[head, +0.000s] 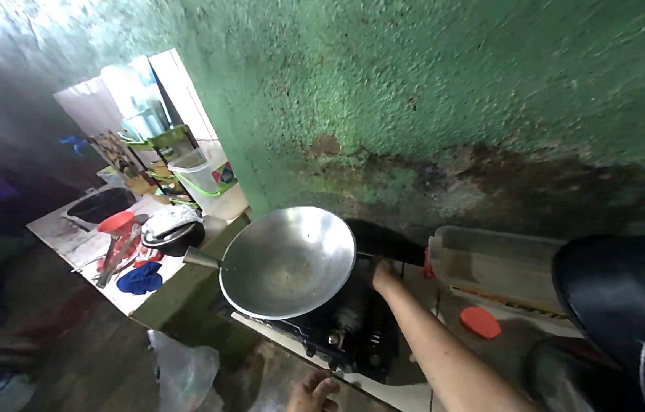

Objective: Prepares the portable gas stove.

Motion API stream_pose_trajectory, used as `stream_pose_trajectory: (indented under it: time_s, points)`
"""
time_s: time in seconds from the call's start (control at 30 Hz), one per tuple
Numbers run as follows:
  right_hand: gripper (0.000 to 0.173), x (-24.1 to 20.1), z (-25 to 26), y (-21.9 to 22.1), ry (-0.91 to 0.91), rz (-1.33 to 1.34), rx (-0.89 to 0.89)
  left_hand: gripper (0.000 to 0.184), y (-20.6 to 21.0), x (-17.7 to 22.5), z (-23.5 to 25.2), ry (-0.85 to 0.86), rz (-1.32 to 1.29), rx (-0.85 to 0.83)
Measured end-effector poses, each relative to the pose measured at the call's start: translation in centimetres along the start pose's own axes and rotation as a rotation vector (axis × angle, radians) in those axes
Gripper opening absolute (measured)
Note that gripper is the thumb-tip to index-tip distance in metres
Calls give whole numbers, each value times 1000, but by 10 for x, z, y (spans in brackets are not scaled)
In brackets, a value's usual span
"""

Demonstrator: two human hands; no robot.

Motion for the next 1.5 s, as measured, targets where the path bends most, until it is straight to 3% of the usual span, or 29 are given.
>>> stream_pose_trajectory:
  time_s: [0.2, 0.53, 0.7, 0.87, 0.97, 1.3, 1.5]
  points:
    - [44, -6, -10, -19, 0, 107, 60, 32, 7, -3, 2, 13, -66, 14]
    - [47, 0, 0, 7, -53, -70, -54, 27, 15, 3, 7, 67, 52, 177]
    - [52, 0, 1, 6, -75, -31, -76, 38, 23, 6, 9, 228, 615, 447]
    - [49, -5, -2, -8, -35, -25, -146, 31, 32, 14, 4, 279, 963, 597]
    - [56, 4, 5, -6, -70, 3, -124, 27, 32, 5, 8, 426, 965, 674]
    - [79, 2, -3, -23, -73, 66, -107, 23, 32, 1, 12, 515, 908, 722]
    - [68, 8, 8, -3, -28, -2, -170, 32, 33, 4, 9, 376, 958, 660]
Point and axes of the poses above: each hand's wrist, its own z-axis towards the middle knuckle, its own y-axis out of the palm, x = y × z, the point moved 1 cm from there along z, towards the middle knuckle, and after that the axes turned 11 degrees about -y, right-handed, at the moved point
